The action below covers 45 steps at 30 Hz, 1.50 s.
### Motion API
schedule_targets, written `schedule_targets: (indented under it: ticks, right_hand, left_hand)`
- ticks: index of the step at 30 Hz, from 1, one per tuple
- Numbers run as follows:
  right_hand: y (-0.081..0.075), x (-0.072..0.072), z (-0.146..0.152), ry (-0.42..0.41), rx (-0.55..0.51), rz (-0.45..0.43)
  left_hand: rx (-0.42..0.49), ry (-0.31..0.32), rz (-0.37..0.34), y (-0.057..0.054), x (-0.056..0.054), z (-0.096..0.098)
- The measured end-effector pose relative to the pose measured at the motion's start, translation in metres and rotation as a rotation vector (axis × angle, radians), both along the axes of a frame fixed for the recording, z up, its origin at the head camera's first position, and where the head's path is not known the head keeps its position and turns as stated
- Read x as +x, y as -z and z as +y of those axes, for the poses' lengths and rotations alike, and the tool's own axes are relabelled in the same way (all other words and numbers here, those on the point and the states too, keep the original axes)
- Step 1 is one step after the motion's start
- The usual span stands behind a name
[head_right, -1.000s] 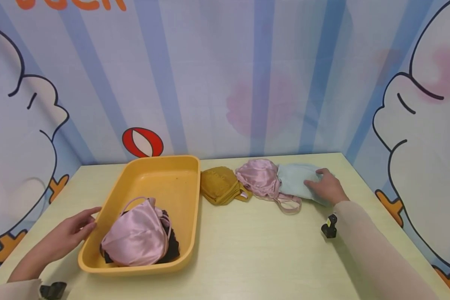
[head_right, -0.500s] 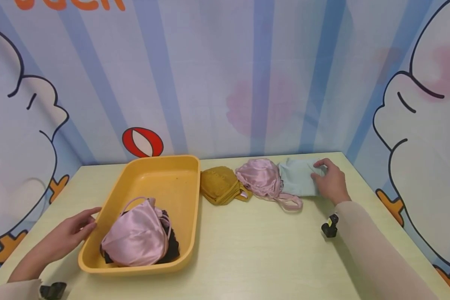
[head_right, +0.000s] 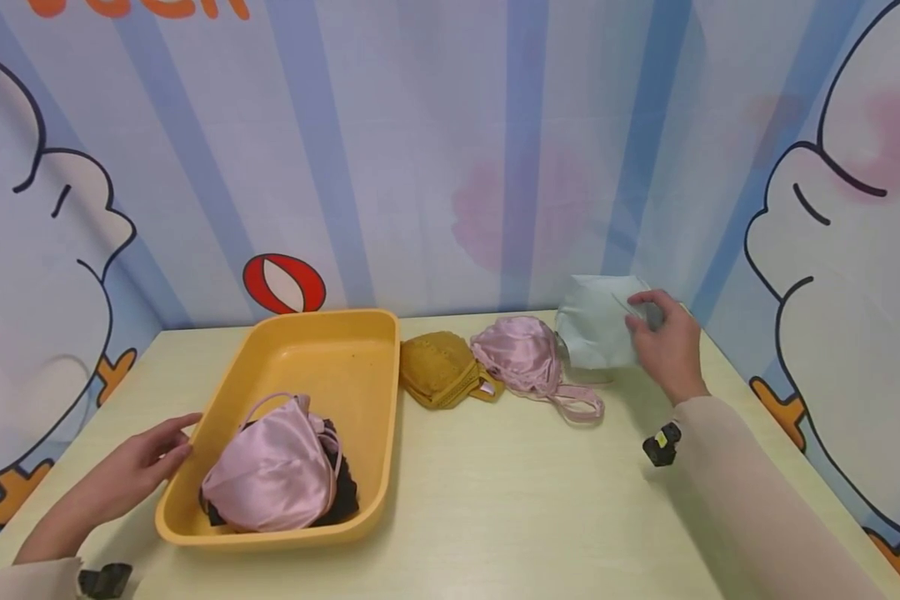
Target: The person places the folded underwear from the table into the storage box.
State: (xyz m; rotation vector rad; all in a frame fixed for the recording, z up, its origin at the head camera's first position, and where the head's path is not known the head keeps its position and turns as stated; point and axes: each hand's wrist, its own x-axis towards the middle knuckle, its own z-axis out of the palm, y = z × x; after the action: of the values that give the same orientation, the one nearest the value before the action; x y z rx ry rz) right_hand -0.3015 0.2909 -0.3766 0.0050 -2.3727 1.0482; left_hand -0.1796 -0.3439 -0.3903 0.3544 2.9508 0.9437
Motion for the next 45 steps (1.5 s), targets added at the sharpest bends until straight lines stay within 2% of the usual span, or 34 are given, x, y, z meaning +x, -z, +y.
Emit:
schedule_targets:
  ticks: [9,14,17,21,27,32,35,45]
  right_hand:
    - [-0.024,0.007,-0.032,-0.04,-0.003,0.149]
    - [-0.035,0.012,-0.051,-0.116,-0.019,0.238]
    - [-0.04,0.016,-0.063,-0.165,-0.02,0.263]
    - [-0.044,0.02,-0.079,-0.214,-0.005,0.305]
    - [-0.049,0.025,-0.103,-0.293,-0.016,0.417]
    - [-0.061,0.039,-0.138,-0.394,-0.026,0.472]
    - [-0.065,0.045,-0.163,-0.453,-0.034,0.468]
    - [-0.036,0.011,-0.23,-0.615,-0.081,0.436]
  left_hand:
    - [-0.007,-0.016,-0.023,0.0,0.0,0.002]
    - [-0.008,-0.017,-0.018,0.0,0.0,0.002]
    - [-0.005,-0.015,-0.013,0.001,0.0,0.001]
    - [-0.004,-0.015,-0.011,0.003,-0.001,0.0]
    - [0.005,-0.003,0.002,0.002,-0.001,-0.001]
    - [0.004,0.003,0.013,0.004,-0.001,0.0]
    - [0.003,0.002,0.015,0.004,-0.001,-0.001]
    - [-0.017,0.001,0.027,0.003,-0.001,-0.002]
